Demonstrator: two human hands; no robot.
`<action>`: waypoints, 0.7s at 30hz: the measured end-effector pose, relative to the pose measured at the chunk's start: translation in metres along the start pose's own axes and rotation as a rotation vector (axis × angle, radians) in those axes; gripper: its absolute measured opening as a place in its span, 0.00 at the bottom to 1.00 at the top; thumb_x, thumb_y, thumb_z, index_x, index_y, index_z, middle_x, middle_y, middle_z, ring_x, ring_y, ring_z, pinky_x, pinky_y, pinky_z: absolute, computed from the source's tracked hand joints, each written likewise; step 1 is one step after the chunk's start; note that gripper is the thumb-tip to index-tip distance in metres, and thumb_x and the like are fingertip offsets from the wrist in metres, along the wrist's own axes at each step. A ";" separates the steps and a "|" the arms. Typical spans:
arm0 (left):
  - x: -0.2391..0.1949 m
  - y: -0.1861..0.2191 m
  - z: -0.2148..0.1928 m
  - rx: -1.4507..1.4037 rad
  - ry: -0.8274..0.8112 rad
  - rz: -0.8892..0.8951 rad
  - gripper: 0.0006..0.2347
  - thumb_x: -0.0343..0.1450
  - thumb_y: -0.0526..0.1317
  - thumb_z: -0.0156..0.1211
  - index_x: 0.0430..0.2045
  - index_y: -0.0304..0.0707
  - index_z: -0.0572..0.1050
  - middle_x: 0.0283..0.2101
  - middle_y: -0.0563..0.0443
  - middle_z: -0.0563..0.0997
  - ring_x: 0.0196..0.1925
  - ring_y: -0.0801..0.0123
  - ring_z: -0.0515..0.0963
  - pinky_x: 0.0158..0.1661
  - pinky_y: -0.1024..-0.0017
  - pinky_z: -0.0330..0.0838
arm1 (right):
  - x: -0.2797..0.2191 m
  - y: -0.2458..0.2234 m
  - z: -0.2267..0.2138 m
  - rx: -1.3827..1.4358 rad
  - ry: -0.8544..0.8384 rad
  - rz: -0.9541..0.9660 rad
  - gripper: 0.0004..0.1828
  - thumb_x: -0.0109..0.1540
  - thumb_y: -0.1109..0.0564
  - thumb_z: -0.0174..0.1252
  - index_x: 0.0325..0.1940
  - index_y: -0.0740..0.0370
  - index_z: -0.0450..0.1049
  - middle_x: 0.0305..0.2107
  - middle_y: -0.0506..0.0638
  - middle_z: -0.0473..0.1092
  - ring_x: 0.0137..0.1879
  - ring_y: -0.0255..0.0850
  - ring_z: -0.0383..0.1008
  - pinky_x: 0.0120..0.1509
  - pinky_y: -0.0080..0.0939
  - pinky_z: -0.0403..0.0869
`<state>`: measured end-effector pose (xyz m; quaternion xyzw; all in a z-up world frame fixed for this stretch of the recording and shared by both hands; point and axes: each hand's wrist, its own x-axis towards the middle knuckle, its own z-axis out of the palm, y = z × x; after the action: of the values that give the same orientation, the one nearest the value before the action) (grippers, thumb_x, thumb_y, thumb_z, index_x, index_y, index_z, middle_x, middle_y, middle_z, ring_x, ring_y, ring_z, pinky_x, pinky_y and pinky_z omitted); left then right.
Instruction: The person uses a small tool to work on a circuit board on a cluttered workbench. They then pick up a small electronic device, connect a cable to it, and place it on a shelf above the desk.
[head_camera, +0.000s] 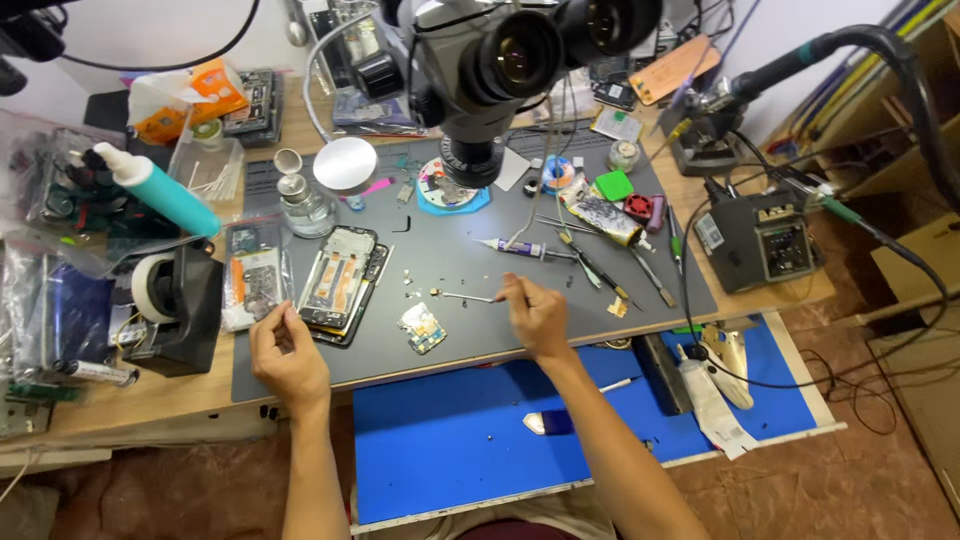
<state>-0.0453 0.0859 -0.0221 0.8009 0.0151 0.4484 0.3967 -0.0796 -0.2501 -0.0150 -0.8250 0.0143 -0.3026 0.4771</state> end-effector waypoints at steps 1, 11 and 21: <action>0.000 0.002 0.000 0.015 0.009 -0.008 0.04 0.78 0.30 0.66 0.43 0.35 0.85 0.35 0.49 0.82 0.33 0.59 0.82 0.38 0.70 0.76 | 0.001 -0.002 -0.006 0.008 -0.017 -0.003 0.22 0.72 0.49 0.55 0.24 0.46 0.81 0.06 0.50 0.64 0.16 0.44 0.68 0.27 0.40 0.71; 0.003 0.005 0.004 0.015 0.017 -0.076 0.06 0.74 0.30 0.65 0.42 0.39 0.84 0.35 0.51 0.81 0.32 0.63 0.80 0.35 0.71 0.75 | 0.002 -0.009 -0.017 -0.017 -0.017 0.222 0.26 0.75 0.47 0.50 0.28 0.52 0.83 0.05 0.47 0.63 0.16 0.39 0.66 0.27 0.39 0.70; 0.009 0.028 0.007 0.077 -0.294 0.043 0.24 0.68 0.42 0.69 0.57 0.33 0.74 0.56 0.36 0.78 0.59 0.42 0.76 0.60 0.48 0.63 | 0.002 -0.015 -0.017 -0.100 -0.093 0.219 0.25 0.77 0.47 0.50 0.29 0.53 0.83 0.06 0.48 0.64 0.18 0.41 0.68 0.31 0.40 0.71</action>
<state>-0.0445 0.0657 0.0008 0.8727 -0.0434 0.3337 0.3538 -0.0906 -0.2555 0.0045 -0.8543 0.0971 -0.2088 0.4660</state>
